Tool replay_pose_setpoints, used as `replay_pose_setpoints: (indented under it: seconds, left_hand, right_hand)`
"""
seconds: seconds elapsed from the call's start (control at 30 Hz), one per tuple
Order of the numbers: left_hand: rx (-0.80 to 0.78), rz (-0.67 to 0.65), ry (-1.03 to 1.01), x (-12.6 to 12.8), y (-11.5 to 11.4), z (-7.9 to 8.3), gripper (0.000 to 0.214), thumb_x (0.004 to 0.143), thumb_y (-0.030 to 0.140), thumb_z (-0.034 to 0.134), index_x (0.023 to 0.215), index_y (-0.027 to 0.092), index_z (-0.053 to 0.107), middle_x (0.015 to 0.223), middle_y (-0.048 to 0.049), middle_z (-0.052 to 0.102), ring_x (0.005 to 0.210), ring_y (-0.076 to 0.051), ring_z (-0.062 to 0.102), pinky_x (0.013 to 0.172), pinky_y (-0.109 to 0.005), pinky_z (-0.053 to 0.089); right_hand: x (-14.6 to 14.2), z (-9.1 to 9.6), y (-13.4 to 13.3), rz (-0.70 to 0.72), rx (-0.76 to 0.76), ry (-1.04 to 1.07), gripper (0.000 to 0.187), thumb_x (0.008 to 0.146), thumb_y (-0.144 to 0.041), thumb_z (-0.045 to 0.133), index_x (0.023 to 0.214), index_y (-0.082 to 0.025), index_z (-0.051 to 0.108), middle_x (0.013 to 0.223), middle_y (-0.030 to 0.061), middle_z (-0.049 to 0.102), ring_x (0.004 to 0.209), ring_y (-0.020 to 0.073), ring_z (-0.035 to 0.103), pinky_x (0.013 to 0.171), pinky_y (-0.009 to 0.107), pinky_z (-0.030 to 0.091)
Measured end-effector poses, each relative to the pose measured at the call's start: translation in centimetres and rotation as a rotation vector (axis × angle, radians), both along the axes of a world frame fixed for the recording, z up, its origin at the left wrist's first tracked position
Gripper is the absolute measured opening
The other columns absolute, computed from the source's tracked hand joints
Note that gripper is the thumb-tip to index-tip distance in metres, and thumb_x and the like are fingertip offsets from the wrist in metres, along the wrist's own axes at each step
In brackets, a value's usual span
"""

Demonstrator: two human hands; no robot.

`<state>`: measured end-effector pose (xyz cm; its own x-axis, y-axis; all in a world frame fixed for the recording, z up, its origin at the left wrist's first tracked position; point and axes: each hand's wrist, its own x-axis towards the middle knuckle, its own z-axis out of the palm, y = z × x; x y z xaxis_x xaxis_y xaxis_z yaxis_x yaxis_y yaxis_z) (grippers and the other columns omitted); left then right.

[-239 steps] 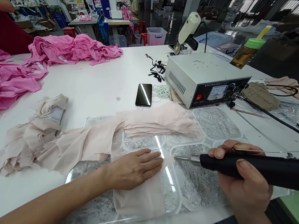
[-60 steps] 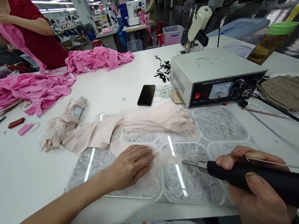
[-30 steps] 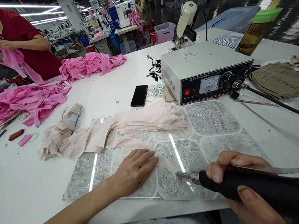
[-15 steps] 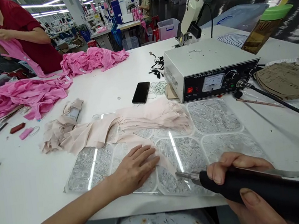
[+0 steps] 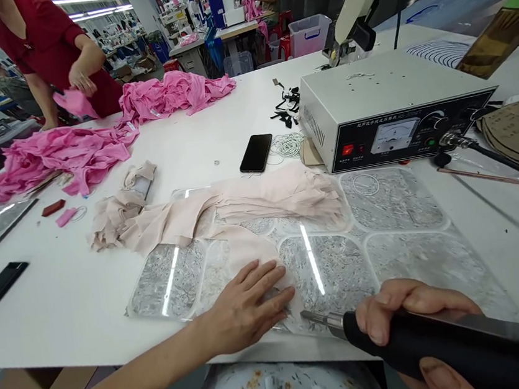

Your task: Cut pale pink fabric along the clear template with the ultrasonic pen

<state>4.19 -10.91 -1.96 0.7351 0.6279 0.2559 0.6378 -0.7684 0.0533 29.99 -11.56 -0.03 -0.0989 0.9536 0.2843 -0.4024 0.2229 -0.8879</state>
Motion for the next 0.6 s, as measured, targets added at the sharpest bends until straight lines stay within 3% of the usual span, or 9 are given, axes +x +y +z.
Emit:
replay_pose_setpoints:
  seconds: [0.4,0.6]
  left_hand:
    - [0.049,-0.052,0.005,-0.07,0.34,0.07,0.030,0.100,0.025,0.048,0.129,0.017,0.054,0.130,-0.0119,0.060,0.133,-0.029,0.047,0.107,-0.047,0.046]
    - [0.042,-0.050,-0.020,-0.27,0.31,-0.02,0.030,0.099,0.025,0.051,0.127,0.015,0.056,0.124,-0.0139,0.062,0.130,-0.030,0.051,0.106,-0.048,0.047]
  right_hand:
    - [0.15,-0.03,-0.12,0.040,0.030,-0.063,0.018,0.090,-0.031,0.056,0.108,-0.032,0.053,0.090,0.0026,0.055,0.070,0.0166,0.061,0.067,0.038,0.056]
    - [-0.33,0.31,-0.12,-0.022,0.004,-0.039,0.017,0.087,-0.034,0.061,0.103,-0.030,0.056,0.085,0.0023,0.057,0.066,0.0167,0.061,0.065,0.037,0.057]
